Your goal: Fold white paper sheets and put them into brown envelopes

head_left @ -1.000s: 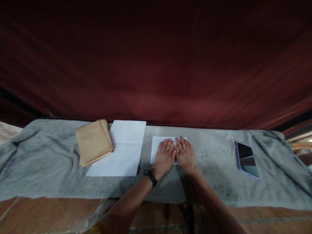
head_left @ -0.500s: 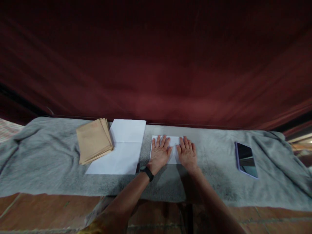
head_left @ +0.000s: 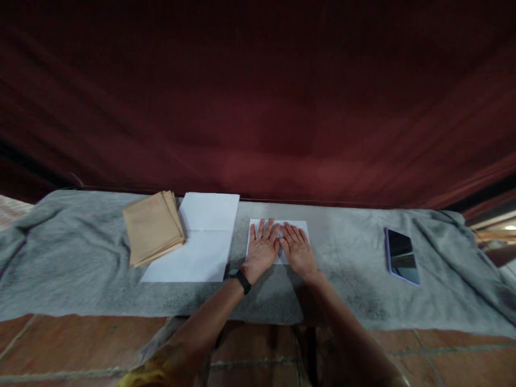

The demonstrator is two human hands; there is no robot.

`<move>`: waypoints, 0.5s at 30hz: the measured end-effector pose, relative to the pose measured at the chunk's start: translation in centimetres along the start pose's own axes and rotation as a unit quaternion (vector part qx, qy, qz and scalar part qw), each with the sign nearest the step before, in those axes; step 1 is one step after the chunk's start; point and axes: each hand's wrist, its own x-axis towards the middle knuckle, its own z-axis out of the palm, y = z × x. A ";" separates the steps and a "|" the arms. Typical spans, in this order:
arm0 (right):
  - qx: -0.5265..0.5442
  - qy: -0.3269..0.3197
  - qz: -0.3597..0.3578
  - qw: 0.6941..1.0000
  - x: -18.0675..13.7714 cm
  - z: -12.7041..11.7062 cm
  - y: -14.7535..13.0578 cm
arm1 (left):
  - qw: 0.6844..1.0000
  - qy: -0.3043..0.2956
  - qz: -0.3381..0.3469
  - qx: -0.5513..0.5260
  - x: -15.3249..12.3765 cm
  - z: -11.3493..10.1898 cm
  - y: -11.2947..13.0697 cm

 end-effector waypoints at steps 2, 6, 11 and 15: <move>0.007 -0.002 0.005 1.000 0.0 -0.1 0.1 | 1.000 -0.007 0.020 0.002 -0.5 -0.2 0.0; 0.023 -0.012 -0.001 1.000 -0.1 -0.3 0.6 | 0.998 0.000 0.065 -0.015 -1.9 -0.5 0.2; 0.028 -0.014 -0.003 1.000 -0.1 -0.3 0.8 | 0.993 -0.007 0.106 -0.043 -4.4 -0.9 1.1; 0.019 -0.018 0.002 1.000 -0.1 -0.7 0.5 | 0.989 -0.032 0.136 -0.056 -6.7 -1.6 2.1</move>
